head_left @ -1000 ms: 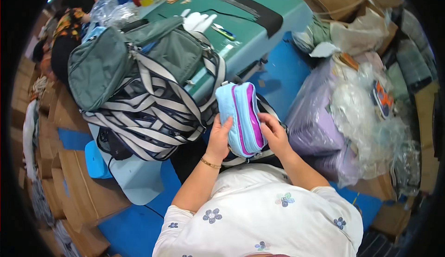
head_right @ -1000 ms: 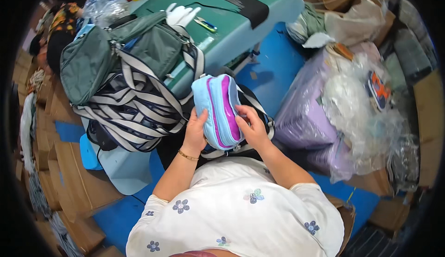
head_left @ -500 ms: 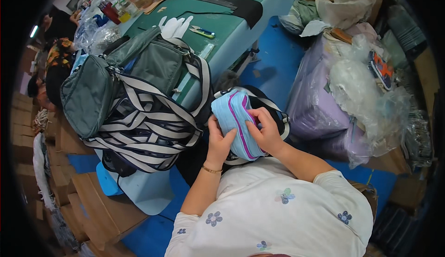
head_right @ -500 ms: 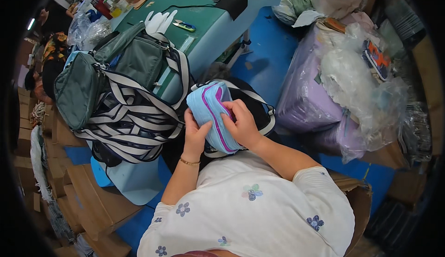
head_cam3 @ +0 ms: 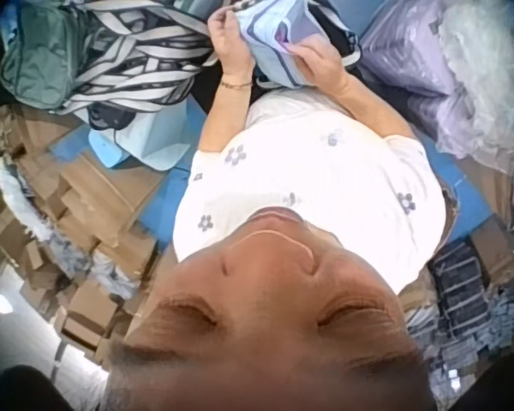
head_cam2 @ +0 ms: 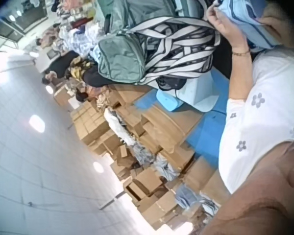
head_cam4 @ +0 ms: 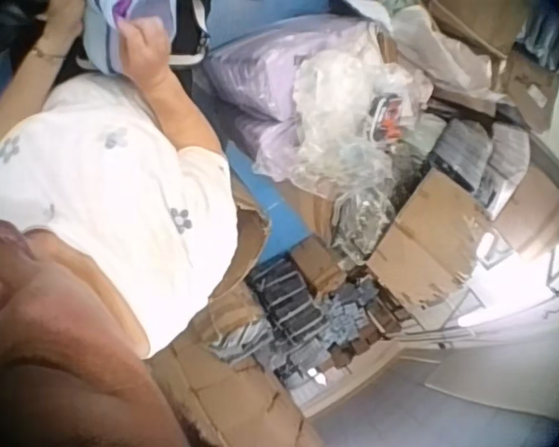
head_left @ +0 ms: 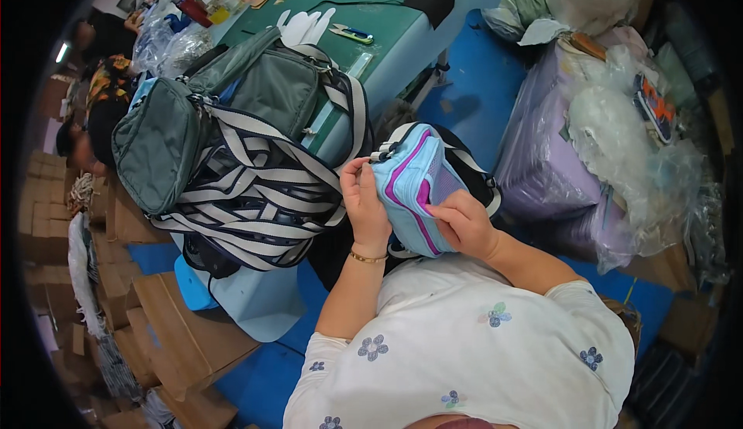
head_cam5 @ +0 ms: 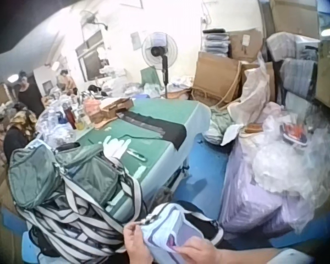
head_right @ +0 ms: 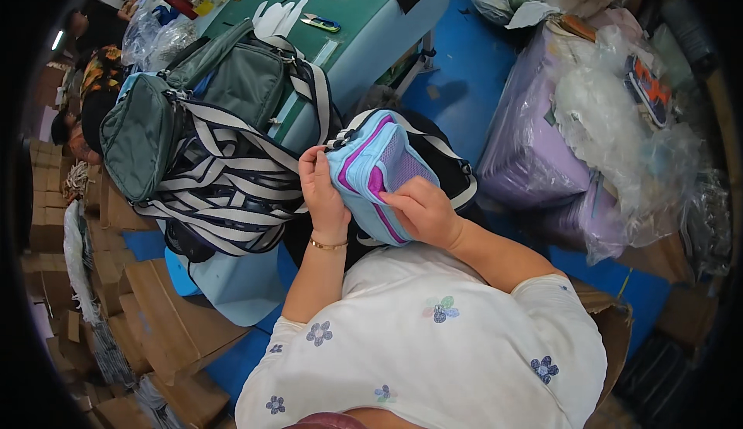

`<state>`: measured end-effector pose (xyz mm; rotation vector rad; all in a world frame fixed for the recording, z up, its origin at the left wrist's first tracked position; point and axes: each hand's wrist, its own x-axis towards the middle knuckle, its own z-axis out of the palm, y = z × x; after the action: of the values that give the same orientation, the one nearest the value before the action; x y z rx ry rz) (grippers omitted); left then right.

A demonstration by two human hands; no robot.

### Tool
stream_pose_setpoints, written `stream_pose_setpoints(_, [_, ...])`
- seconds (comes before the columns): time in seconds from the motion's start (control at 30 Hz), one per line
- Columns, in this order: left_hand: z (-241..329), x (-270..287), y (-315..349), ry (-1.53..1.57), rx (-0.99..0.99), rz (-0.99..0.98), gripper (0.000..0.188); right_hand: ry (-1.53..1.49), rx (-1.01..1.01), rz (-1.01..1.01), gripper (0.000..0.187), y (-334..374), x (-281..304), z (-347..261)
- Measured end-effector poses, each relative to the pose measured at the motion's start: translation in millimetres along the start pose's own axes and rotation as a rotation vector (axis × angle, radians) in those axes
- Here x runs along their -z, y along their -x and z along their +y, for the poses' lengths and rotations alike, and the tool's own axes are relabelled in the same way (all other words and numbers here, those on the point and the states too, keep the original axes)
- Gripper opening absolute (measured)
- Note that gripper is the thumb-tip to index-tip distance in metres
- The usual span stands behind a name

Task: Assembling and inspecting straps and components for small fabric pouches in a workshop.

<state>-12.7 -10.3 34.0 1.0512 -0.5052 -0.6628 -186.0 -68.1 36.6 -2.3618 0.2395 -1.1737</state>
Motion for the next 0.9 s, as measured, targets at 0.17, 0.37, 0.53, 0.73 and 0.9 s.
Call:
stream_pose_setpoints(0.17, [14.3,-7.9,0.8,0.187,0.288,-0.122,0.032,-0.012,0.033,-0.028,0.033,14.3,-3.2,-2.8])
stream_pose_setpoints(0.37, [4.8,11.5,1.0,0.069,0.372,-0.222,0.035,-0.023,0.068,-0.051,0.032,16.1,-6.5,-3.4])
stream_pose_setpoints(0.53, [22.5,10.5,-7.3,-0.235,0.351,-0.252,0.032,-0.033,0.077,-0.070,0.033,13.4,-5.5,-1.9])
stream_pose_setpoints(0.73, [23.1,-0.2,2.1,-0.057,0.300,-0.156,0.029,-0.010,0.086,-0.116,0.034,16.2,-8.2,-5.3])
stream_pose_setpoints(0.9, [13.2,6.6,3.1,-0.116,0.261,-0.213,0.031,-0.081,0.063,-0.181,0.032,11.3,0.0,-5.8])
